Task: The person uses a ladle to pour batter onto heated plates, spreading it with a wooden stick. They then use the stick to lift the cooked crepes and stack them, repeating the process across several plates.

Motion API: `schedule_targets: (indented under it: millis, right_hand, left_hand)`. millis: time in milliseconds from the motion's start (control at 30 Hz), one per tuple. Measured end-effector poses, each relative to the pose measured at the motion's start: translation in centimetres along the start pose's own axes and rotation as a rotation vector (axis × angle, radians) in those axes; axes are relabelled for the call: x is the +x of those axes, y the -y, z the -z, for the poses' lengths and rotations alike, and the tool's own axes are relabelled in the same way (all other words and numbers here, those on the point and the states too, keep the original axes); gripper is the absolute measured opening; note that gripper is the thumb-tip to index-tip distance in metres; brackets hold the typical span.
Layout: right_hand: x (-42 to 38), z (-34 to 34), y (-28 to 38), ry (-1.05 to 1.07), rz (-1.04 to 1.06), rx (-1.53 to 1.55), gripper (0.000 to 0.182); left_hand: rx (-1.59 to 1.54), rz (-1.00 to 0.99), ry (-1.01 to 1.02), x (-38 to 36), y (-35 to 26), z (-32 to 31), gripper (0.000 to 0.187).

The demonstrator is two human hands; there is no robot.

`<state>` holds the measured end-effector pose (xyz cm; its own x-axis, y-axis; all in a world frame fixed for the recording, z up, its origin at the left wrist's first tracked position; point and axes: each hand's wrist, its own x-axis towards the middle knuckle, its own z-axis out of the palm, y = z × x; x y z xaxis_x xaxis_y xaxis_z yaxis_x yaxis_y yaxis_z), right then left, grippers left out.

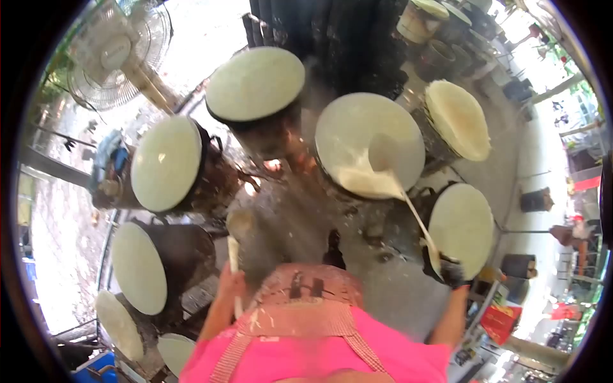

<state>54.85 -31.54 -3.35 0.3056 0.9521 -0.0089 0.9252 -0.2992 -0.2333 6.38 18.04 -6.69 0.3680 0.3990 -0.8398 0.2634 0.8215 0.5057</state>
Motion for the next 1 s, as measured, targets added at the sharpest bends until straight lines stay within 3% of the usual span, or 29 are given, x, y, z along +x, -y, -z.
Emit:
schedule_targets:
  millis: [67, 200, 233, 300, 367, 433, 500, 600, 667, 733, 800, 867, 967, 1000]
  right_hand:
    - [4.9, -2.6, 10.4, -0.122, -0.732, 0.539, 0.024]
    - [21.1, -7.6, 25.1, -0.300, -1.109, 0.620, 0.028]
    - [22.7, -13.7, 24.2, -0.495, -0.950, 0.512, 0.029]
    - [21.8, -17.7, 24.8, -0.589, -0.843, 0.320, 0.030]
    - [18.4, -16.9, 22.5, -0.416, -0.921, 0.122, 0.030]
    - [15.3, -15.3, 20.9, -0.398, -1.041, 0.187, 0.030]
    - [14.4, -14.1, 20.7, -0.467, -1.123, 0.254, 0.031]
    - [20.9, -15.0, 22.4, -0.641, -1.076, 0.279, 0.033]
    - [24.1, -15.9, 22.9, -0.504, -1.087, 0.098, 0.034]
    - [22.5, -14.9, 21.7, -0.295, -1.009, -0.060, 0.036]
    - [18.2, -16.9, 16.3, -0.347, -0.839, 0.073, 0.033]
    - [16.3, -10.5, 16.5, -0.336, -1.082, 0.300, 0.028]
    - [21.0, -10.0, 17.5, -0.697, -0.912, 0.509, 0.023]
    - [23.0, -12.2, 17.6, -0.681, -0.943, 0.395, 0.023]
  left_hand:
    - [-0.163, 0.066, 0.022, -1.0, -1.6, 0.7, 0.051]
    - [-0.236, 0.075, 0.162, -2.8, -3.4, 1.5, 0.050]
    - [-0.248, 0.048, 0.210, -3.7, -3.7, 1.4, 0.048]
    - [-0.299, 0.029, 0.285, -5.2, -3.9, 1.8, 0.057]
    - [-0.302, 0.040, 0.350, -5.8, -3.4, 3.0, 0.059]
    - [-0.505, 0.156, 0.588, -5.8, -2.7, 4.4, 0.053]
    - [-0.497, 0.090, 0.683, -6.8, -2.2, 4.9, 0.046]
    - [-0.659, 0.157, 0.866, -7.6, -1.6, 4.3, 0.038]
    - [-0.724, 0.206, 0.872, -7.6, -0.7, 3.7, 0.038]
    - [-0.669, 0.112, 0.842, -8.4, -0.8, 3.7, 0.039]
    - [-0.566, 0.030, 0.825, -9.2, -0.6, 3.5, 0.039]
    - [-0.594, 0.040, 0.858, -9.1, -0.8, 3.1, 0.042]
    - [-0.743, 0.171, 0.920, -8.6, -0.1, 1.7, 0.048]
    - [-0.790, 0.214, 0.935, -8.1, 0.2, 1.3, 0.049]
